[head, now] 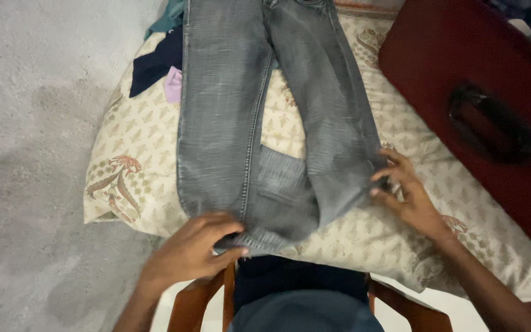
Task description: The person folds a pair of grey jeans on a bed, smoothing the fabric and folding the legs and waistband before placing them into a red suitcase. They then pick up a teal t-shirt from a pile of clothes, unfold it, and smooth it out on the bed.
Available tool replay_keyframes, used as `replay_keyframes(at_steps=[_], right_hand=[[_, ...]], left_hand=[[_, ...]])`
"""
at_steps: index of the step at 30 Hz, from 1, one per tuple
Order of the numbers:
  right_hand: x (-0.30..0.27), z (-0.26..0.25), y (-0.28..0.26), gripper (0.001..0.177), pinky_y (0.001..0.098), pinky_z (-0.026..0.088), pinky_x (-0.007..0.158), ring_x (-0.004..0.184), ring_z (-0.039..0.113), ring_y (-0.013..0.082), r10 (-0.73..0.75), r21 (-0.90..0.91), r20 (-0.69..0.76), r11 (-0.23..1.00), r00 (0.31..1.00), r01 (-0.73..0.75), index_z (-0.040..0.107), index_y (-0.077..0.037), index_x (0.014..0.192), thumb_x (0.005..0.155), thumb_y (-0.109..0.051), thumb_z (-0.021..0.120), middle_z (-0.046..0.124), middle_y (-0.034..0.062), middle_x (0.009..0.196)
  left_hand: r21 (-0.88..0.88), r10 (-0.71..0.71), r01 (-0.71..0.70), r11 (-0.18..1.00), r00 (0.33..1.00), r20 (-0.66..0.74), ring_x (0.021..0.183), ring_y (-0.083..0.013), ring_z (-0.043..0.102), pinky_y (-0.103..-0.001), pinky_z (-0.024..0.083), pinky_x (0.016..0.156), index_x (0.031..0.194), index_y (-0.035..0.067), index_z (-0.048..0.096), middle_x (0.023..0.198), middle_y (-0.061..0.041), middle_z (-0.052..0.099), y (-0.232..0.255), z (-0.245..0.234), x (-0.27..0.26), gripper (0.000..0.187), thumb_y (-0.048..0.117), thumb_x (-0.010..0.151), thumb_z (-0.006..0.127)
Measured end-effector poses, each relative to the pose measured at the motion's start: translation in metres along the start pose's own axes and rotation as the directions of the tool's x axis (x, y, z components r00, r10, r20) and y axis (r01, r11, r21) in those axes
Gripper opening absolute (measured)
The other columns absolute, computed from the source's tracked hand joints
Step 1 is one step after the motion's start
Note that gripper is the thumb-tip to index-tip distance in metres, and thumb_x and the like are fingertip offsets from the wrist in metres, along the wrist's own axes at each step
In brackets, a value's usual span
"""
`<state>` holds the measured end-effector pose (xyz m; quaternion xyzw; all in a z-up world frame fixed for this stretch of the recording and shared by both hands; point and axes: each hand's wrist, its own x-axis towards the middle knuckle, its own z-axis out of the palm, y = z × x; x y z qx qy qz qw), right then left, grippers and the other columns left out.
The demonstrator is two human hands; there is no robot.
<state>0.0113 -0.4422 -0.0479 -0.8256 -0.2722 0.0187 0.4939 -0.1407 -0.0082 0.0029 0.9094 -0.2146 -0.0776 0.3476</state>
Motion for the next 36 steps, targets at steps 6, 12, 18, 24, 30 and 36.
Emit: replay_keyframes(at_steps=[6,12,18,24,30,36], right_hand=[[0.011,-0.018,-0.002,0.064,0.0370,0.052,0.096,0.121,0.060,0.0251,0.461,0.177,-0.171,0.884,0.871,-0.433,0.041,-0.002,0.147,0.093,-0.023,0.067,0.060,0.0172,0.132],[0.037,-0.014,-0.002,0.075,0.0375,0.051,0.074,0.089,0.061,0.0246,0.670,0.126,-0.055,0.740,0.740,-0.660,0.043,0.000,0.148,0.086,-0.028,0.075,0.067,0.0241,0.120],[0.026,-0.028,0.004,0.066,0.0370,0.049,0.090,0.107,0.057,0.0251,0.521,0.384,0.062,0.775,0.852,-0.502,0.054,0.006,0.142,0.088,-0.027,0.073,0.062,0.0290,0.127],[0.034,-0.033,-0.052,0.074,0.0602,0.047,0.106,0.133,0.053,0.0320,-0.103,0.729,0.006,0.681,0.995,0.066,0.032,-0.013,0.150,0.092,-0.020,0.076,0.047,0.0138,0.150],[0.019,-0.040,-0.073,0.052,0.0600,0.045,0.110,0.136,0.052,0.0322,0.100,0.565,-0.042,0.823,0.994,-0.059,0.052,0.008,0.122,0.086,-0.020,0.078,0.050,0.0155,0.149],[-0.016,-0.037,-0.029,0.059,0.0501,0.042,0.111,0.135,0.052,0.0327,0.550,0.441,-0.076,0.767,0.832,-0.467,0.053,-0.002,0.139,0.091,-0.032,0.073,0.055,0.0167,0.143]], left_hand=[[-0.035,0.054,-0.058,0.998,0.991,-0.120,0.094,-0.0291,0.076,-0.046,0.059,0.079,0.116,0.001,0.072,0.104,-0.019,0.077,0.039,-0.009,0.040,0.063,0.058,0.098,0.054],[0.288,-0.156,0.134,0.948,0.986,0.053,0.063,-0.0276,0.069,-0.043,0.057,0.068,0.085,-0.002,0.076,0.070,-0.018,0.071,0.059,0.032,0.160,0.068,0.060,0.099,0.053],[-0.181,-0.090,0.081,0.980,0.995,-0.040,0.064,-0.0293,0.064,-0.048,0.054,0.064,0.111,0.000,0.061,0.084,-0.019,0.065,0.064,0.051,0.183,0.051,0.048,0.101,0.047],[-0.705,0.086,-0.156,0.691,0.987,-0.134,0.150,-0.0365,0.037,-0.053,0.034,0.121,0.152,-0.002,0.011,0.151,-0.031,0.039,0.066,0.034,0.172,0.092,0.057,0.099,0.060],[-0.514,0.208,-0.125,0.849,0.972,0.107,0.154,-0.0413,0.028,-0.056,0.032,0.121,0.163,-0.002,-0.008,0.166,-0.031,0.020,0.061,0.040,0.148,0.113,0.039,0.092,0.069],[-0.995,0.083,0.009,-0.095,0.997,0.001,0.148,-0.0455,0.034,-0.058,0.037,0.119,0.165,0.003,-0.003,0.156,-0.033,0.031,0.075,0.046,0.152,0.110,0.027,0.089,0.072]])
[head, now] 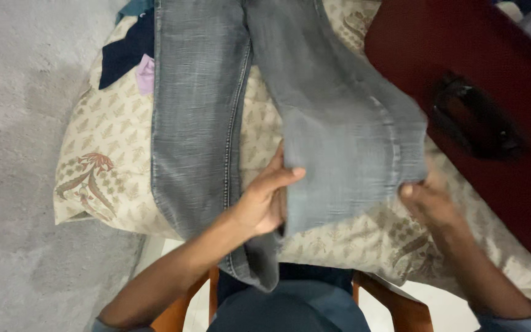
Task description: The person folds a pair of grey jeans on a bed, smoothing the fabric and folding the legs and waistband before placing them into a red suitcase. They then pick up a teal t-shirt from a pile of clothes, unfold it, and smooth it out on the bed.
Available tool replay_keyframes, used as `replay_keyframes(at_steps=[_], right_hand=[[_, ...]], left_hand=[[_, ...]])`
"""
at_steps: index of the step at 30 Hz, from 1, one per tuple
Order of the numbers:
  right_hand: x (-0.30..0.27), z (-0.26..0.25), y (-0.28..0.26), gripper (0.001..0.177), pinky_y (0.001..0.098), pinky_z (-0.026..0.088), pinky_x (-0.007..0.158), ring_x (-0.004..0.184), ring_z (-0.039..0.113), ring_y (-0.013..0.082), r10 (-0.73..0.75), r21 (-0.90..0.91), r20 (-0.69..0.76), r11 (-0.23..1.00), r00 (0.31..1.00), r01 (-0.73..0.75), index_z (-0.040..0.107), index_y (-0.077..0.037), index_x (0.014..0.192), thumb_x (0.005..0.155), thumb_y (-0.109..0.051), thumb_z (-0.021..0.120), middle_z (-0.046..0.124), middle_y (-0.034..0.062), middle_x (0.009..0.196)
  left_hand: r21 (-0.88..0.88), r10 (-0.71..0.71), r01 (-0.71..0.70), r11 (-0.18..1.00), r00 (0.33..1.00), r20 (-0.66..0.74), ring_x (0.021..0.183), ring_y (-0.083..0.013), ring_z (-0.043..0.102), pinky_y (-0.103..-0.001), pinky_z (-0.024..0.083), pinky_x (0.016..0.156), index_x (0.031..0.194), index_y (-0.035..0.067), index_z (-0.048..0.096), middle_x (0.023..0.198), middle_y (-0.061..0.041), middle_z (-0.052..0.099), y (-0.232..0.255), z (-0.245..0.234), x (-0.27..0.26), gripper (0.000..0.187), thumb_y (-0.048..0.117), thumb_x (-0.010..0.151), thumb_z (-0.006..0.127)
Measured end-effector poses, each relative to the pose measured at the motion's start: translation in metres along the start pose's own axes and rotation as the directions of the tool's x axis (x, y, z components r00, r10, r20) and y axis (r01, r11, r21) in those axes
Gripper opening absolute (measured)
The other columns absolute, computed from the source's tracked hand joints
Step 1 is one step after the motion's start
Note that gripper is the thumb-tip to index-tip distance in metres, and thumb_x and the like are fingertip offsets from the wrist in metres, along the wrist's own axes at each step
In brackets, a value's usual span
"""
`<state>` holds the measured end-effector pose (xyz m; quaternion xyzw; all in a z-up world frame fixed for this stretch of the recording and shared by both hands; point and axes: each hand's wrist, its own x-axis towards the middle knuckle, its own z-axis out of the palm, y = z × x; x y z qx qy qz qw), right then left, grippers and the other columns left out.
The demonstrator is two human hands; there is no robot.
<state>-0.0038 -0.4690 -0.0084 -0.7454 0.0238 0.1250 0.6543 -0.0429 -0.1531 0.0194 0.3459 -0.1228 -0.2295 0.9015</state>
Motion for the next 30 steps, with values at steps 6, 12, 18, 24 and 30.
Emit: replay_keyframes(at_steps=[6,12,18,24,30], right_hand=[[-0.037,-0.042,0.040,0.051,0.0494,0.055,0.079,0.098,0.063,0.0372,0.132,0.231,-0.006,0.964,0.991,-0.127,0.059,-0.001,0.135,0.092,-0.024,0.072,0.066,0.0284,0.117],[-0.065,-0.077,0.071,0.046,0.0473,0.058,0.075,0.091,0.060,0.0355,0.334,-0.333,0.249,0.911,0.909,-0.243,0.044,-0.001,0.133,0.097,-0.015,0.069,0.059,0.0237,0.104],[-0.079,-0.088,0.071,0.045,0.0391,0.064,0.074,0.087,0.072,0.0199,0.446,-0.530,0.553,0.840,0.703,-0.116,0.050,-0.008,0.138,0.101,-0.031,0.062,0.068,0.0073,0.105],[-0.061,-0.054,0.022,0.046,0.0329,0.061,0.078,0.084,0.073,0.0132,0.595,-0.876,0.424,0.459,0.683,0.145,0.067,-0.017,0.133,0.101,-0.049,0.056,0.078,0.0009,0.094],[-0.013,0.011,-0.045,0.054,0.0326,0.060,0.068,0.070,0.076,0.0119,0.395,-0.835,0.506,0.447,0.767,0.321,0.064,-0.014,0.134,0.096,-0.052,0.060,0.081,-0.0016,0.086]], left_hand=[[-0.042,0.085,-0.085,0.996,0.996,-0.005,0.150,-0.0331,0.035,-0.052,0.033,0.125,0.166,0.010,-0.002,0.158,-0.021,0.033,-0.034,0.030,-0.007,0.111,0.026,0.086,0.073],[-0.029,-0.301,0.300,0.954,0.948,-0.101,0.151,-0.0411,0.030,-0.051,0.033,0.121,0.160,0.006,-0.002,0.157,-0.027,0.028,-0.092,0.025,-0.046,0.109,0.024,0.083,0.073],[0.237,-0.490,0.494,0.837,0.868,-0.081,0.158,-0.0353,0.007,-0.047,0.014,0.127,0.160,0.005,-0.020,0.169,-0.025,0.004,-0.111,0.007,-0.076,0.118,0.035,0.088,0.069],[0.643,-0.570,0.463,0.610,0.820,-0.049,0.152,-0.0310,0.020,-0.044,0.024,0.125,0.164,0.004,0.004,0.167,-0.022,0.015,-0.105,0.006,-0.110,0.083,0.027,0.103,0.056],[0.637,-0.130,0.630,0.444,0.749,-0.650,0.074,-0.0340,0.072,-0.045,0.060,0.068,0.137,0.009,0.067,0.098,-0.018,0.078,-0.003,-0.010,-0.177,0.041,0.008,0.096,0.066]])
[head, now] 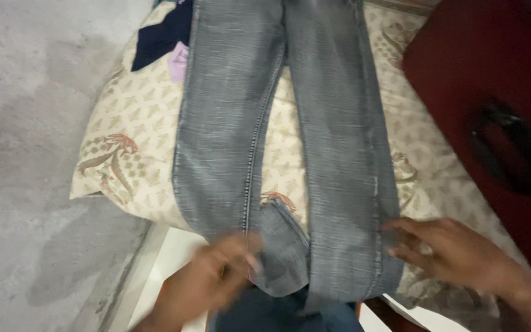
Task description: The person folds a pair of grey jeans on a bed, smoothing the fabric and folding the legs and waistband before placing them into a red suitcase. They then pick up a teal t-shirt from a pile of clothes, unfold it, and smooth it out on the bed.
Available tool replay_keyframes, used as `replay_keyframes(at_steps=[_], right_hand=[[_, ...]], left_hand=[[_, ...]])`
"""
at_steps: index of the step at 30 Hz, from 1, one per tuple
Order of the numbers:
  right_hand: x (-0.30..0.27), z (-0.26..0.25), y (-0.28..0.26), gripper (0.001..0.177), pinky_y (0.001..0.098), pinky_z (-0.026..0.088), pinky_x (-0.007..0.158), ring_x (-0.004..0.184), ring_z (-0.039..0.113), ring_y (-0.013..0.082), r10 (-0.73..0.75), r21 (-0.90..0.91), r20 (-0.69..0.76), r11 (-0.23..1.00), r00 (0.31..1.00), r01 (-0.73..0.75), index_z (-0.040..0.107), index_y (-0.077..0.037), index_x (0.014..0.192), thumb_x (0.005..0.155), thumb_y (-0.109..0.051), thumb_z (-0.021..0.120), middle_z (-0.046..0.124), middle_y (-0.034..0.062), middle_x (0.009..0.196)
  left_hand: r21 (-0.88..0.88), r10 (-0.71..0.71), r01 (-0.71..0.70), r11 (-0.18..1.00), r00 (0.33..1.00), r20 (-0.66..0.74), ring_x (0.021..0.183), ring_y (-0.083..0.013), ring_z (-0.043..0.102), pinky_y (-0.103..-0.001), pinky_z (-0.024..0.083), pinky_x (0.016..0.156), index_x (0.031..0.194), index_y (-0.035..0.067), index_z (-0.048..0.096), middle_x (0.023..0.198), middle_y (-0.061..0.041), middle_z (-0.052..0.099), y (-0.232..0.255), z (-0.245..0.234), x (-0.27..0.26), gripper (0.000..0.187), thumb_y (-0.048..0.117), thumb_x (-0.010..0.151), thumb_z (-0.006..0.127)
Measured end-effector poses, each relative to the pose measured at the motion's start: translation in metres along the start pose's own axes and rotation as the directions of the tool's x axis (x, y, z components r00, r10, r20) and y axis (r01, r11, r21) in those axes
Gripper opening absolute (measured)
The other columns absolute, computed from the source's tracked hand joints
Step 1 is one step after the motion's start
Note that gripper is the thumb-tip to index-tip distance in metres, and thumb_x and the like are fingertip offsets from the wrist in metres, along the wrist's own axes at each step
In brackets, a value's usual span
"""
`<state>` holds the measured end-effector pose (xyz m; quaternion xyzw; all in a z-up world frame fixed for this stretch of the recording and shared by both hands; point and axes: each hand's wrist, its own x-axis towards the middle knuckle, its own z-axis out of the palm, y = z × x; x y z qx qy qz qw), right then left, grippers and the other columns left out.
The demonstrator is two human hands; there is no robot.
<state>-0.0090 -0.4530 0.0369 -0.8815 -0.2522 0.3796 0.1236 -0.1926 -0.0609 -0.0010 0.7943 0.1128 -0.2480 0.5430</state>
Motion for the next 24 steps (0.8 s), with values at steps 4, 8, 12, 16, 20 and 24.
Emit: replay_keyframes(at_steps=[4,8,12,16,20,24], right_hand=[[0.069,-0.016,-0.075,0.050,0.0354,0.055,0.051,0.054,0.071,0.0194,-0.160,0.022,-0.111,0.986,0.981,0.163,0.071,-0.015,0.124,0.090,-0.050,0.063,0.075,0.0080,0.067],[0.120,-0.004,-0.137,0.050,0.0315,0.053,0.048,0.057,0.069,0.0182,-0.326,0.106,-0.098,0.936,0.940,0.335,0.074,-0.006,0.112,0.086,-0.048,0.072,0.075,0.0095,0.075],[0.138,0.022,-0.159,0.066,0.0342,0.057,0.058,0.066,0.072,0.0209,-0.391,0.031,-0.190,0.914,0.901,0.404,0.065,0.003,0.113,0.082,-0.054,0.077,0.074,0.0155,0.079],[0.142,0.030,-0.163,0.078,0.0398,0.058,0.071,0.084,0.073,0.0287,-0.438,-0.129,-0.295,0.899,0.849,0.419,0.058,0.005,0.119,0.082,-0.060,0.082,0.073,0.0218,0.093],[0.138,0.024,-0.170,0.067,0.0357,0.058,0.067,0.076,0.076,0.0233,-0.102,-0.050,-0.161,0.994,0.982,0.095,0.063,-0.006,0.119,0.082,-0.061,0.072,0.074,0.0129,0.085],[0.132,0.031,-0.173,0.053,0.0369,0.055,0.067,0.077,0.069,0.0260,-0.131,0.092,-0.155,0.985,0.979,0.146,0.072,-0.007,0.112,0.084,-0.051,0.074,0.072,0.0113,0.086]], left_hand=[[0.606,0.584,-0.130,0.785,0.481,-0.653,0.081,-0.0352,0.069,-0.046,0.055,0.064,0.131,-0.008,0.056,0.103,-0.024,0.066,0.005,-0.075,0.031,0.054,0.018,0.088,0.073],[0.435,0.380,-0.047,0.899,0.577,-0.723,0.075,-0.0332,0.070,-0.047,0.055,0.067,0.122,-0.002,0.066,0.100,-0.020,0.068,-0.001,-0.085,0.044,0.046,0.026,0.087,0.075],[0.387,0.373,-0.102,0.916,0.567,-0.734,0.070,-0.0294,0.070,-0.043,0.055,0.064,0.118,-0.004,0.068,0.094,-0.017,0.070,-0.012,-0.087,0.050,0.048,0.028,0.083,0.079],[-0.023,-0.028,0.019,1.000,0.852,-0.523,0.065,-0.0279,0.061,-0.040,0.046,0.059,0.107,0.005,0.080,0.072,-0.009,0.073,-0.023,-0.093,0.048,0.034,0.031,0.085,0.077],[-0.036,0.311,-0.361,0.932,0.846,-0.434,0.091,-0.0274,0.057,-0.035,0.043,0.081,0.112,-0.001,0.073,0.095,-0.017,0.070,-0.036,-0.088,0.039,0.035,0.026,0.090,0.078],[-0.113,0.651,-0.679,0.726,0.731,-0.204,0.137,-0.0310,0.052,-0.040,0.042,0.115,0.144,0.003,0.033,0.134,-0.020,0.060,-0.033,-0.074,0.037,0.072,0.019,0.091,0.079]])
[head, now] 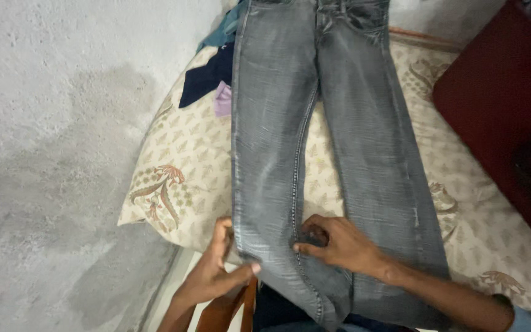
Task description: The person folds a pair of grey jeans on a bed, smoothing the fabric and folding the legs and waistband before placing them into a red suitcase. They then pick up a teal t-shirt from a pile of clothes, unfold it, and smooth it out on the bed.
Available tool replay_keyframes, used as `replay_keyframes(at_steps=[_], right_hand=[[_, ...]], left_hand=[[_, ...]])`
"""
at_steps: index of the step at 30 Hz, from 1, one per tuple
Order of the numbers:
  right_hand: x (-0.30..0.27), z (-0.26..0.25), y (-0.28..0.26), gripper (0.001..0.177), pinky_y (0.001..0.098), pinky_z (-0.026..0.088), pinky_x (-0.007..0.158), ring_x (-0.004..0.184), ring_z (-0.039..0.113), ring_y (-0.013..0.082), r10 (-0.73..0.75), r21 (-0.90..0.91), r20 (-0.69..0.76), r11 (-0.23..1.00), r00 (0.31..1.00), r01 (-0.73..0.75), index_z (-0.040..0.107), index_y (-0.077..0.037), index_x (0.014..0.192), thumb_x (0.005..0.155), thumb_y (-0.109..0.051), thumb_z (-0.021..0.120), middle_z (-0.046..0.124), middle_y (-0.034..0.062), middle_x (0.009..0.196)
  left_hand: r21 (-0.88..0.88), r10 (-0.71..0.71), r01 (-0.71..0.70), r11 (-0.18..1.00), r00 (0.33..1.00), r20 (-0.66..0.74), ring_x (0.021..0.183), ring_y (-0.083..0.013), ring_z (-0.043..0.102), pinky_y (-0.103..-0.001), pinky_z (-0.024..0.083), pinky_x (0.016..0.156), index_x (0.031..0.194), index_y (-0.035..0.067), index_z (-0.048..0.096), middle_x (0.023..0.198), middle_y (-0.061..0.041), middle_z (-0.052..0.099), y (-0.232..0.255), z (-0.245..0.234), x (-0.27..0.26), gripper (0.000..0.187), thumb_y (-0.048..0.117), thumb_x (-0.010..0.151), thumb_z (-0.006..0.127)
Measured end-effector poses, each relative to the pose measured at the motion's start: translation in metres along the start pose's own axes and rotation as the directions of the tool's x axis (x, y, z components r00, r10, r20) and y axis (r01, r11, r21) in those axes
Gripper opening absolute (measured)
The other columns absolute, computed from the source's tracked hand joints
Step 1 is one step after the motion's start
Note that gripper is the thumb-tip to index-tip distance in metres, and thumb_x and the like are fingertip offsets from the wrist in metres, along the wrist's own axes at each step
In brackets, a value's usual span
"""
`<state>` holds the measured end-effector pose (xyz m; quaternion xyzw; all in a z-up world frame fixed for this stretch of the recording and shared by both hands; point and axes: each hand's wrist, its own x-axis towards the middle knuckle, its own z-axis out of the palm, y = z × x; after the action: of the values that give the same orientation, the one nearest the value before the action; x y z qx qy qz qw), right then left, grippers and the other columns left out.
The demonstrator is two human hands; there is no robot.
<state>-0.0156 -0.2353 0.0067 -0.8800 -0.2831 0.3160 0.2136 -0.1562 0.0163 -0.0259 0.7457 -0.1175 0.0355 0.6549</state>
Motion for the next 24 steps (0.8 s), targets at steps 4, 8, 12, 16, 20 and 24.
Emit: replay_keyframes(at_steps=[4,8,12,16,20,24], right_hand=[[-0.008,0.012,0.011,0.038,0.0320,0.055,0.090,0.103,0.067,0.0195,-0.291,0.145,-0.119,0.941,0.949,0.306,0.074,-0.005,0.115,0.088,-0.032,0.075,0.067,0.0111,0.111],[-0.005,0.028,0.022,0.049,0.0390,0.055,0.098,0.115,0.064,0.0233,-0.145,0.327,0.007,0.936,0.989,0.134,0.067,-0.008,0.127,0.093,-0.042,0.056,0.062,0.0102,0.123],[-0.004,0.045,0.032,0.071,0.0469,0.038,0.118,0.141,0.044,0.0302,-0.108,0.742,0.163,0.668,0.981,-0.050,0.042,-0.009,0.147,0.097,-0.061,0.045,0.049,0.0164,0.145],[-0.016,0.049,0.028,0.094,0.0496,0.030,0.121,0.151,0.033,0.0328,0.051,0.895,0.087,0.435,0.995,-0.101,0.022,-0.013,0.159,0.086,-0.059,0.060,0.039,0.0187,0.159],[-0.043,0.068,0.046,0.108,0.0602,0.040,0.117,0.143,0.037,0.0488,-0.051,0.903,0.052,0.430,0.997,-0.025,0.017,-0.014,0.166,0.080,-0.038,0.077,0.038,0.0334,0.151],[-0.066,0.100,0.068,0.110,0.0611,0.042,0.120,0.139,0.034,0.0564,-0.163,0.850,0.075,0.527,0.984,0.022,0.005,-0.020,0.168,0.089,-0.027,0.080,0.031,0.0409,0.149]], left_hand=[[-0.140,-0.192,0.210,0.968,0.973,0.130,0.142,-0.0307,0.049,-0.041,0.046,0.112,0.160,0.008,-0.005,0.153,-0.020,0.048,0.001,0.018,-0.005,0.105,0.018,0.091,0.074],[-0.280,-0.176,0.191,0.941,0.981,0.077,0.138,-0.0324,0.050,-0.046,0.045,0.111,0.164,0.008,-0.013,0.153,-0.026,0.048,-0.002,0.024,-0.013,0.114,0.012,0.091,0.075],[-0.505,-0.092,0.085,0.859,0.996,0.011,0.140,-0.0312,0.043,-0.049,0.038,0.114,0.163,0.011,-0.020,0.159,-0.022,0.038,0.025,0.032,-0.020,0.126,0.004,0.082,0.076],[-0.457,-0.350,0.283,0.843,0.935,-0.066,0.145,-0.0284,0.044,-0.051,0.037,0.119,0.164,0.025,-0.021,0.164,-0.020,0.040,0.049,0.042,-0.033,0.138,0.003,0.069,0.077],[-0.372,-0.143,0.080,0.925,0.979,-0.146,0.149,-0.0351,0.040,-0.050,0.025,0.123,0.160,0.014,-0.020,0.160,-0.026,0.040,-0.013,0.050,-0.074,0.130,-0.004,0.074,0.076],[0.084,-0.713,0.764,0.640,0.631,-0.305,0.120,-0.0287,0.072,-0.037,0.055,0.110,0.168,0.017,0.003,0.140,-0.014,0.064,-0.140,0.049,-0.119,0.102,0.025,0.094,0.072]])
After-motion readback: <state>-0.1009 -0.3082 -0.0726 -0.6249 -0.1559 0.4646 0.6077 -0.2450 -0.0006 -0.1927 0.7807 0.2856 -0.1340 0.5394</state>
